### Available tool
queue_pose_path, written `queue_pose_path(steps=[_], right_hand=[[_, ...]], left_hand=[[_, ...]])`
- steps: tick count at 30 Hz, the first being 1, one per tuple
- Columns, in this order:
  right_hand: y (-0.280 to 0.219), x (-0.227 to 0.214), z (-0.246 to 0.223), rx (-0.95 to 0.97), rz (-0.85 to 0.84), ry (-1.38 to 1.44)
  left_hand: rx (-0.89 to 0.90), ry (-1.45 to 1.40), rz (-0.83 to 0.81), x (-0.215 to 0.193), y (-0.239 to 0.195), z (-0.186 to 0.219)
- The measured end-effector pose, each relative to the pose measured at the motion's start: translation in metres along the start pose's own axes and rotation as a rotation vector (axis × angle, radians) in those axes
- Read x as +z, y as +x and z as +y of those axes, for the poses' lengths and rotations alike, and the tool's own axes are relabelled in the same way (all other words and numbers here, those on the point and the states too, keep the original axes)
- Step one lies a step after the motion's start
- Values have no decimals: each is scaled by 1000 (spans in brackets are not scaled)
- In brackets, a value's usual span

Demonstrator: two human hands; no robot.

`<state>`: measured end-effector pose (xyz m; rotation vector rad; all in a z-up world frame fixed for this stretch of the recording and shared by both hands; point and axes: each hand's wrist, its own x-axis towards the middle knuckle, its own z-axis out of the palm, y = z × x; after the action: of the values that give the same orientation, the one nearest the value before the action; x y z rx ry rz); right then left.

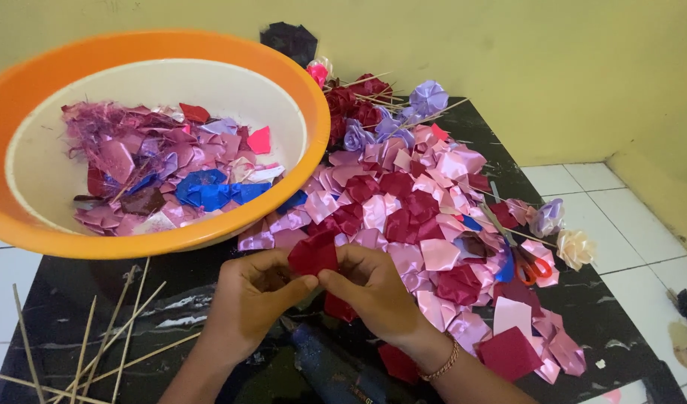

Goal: The person is folding small pieces of colored paper into petals and using a hot glue gun to assemble them into decorative flowers.

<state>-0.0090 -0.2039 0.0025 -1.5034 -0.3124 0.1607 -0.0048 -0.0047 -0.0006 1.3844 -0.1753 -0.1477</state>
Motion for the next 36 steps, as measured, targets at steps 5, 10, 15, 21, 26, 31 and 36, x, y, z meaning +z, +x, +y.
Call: queue_pose_path(steps=[5, 10, 15, 21, 26, 31, 36], right_hand=[[0, 1, 1, -12, -2, 16], [0, 2, 2, -12, 10, -3], [0, 3, -3, 2, 21, -67], [2, 3, 0, -18, 114, -211], [9, -11, -12, -210, 230, -329], [-20, -28, -37, -344, 431, -365], [-124, 6, -63, 106, 929, -908]], left_hand=[[60, 123, 39, 0, 0, -1], [82, 108, 38, 1, -1, -3], [43, 185, 67, 2, -1, -1], [68, 143, 99, 2, 1, -6], [89, 184, 139, -3, 4, 1], [97, -13, 89, -7, 8, -8], [154, 100, 96, -11, 16, -25]])
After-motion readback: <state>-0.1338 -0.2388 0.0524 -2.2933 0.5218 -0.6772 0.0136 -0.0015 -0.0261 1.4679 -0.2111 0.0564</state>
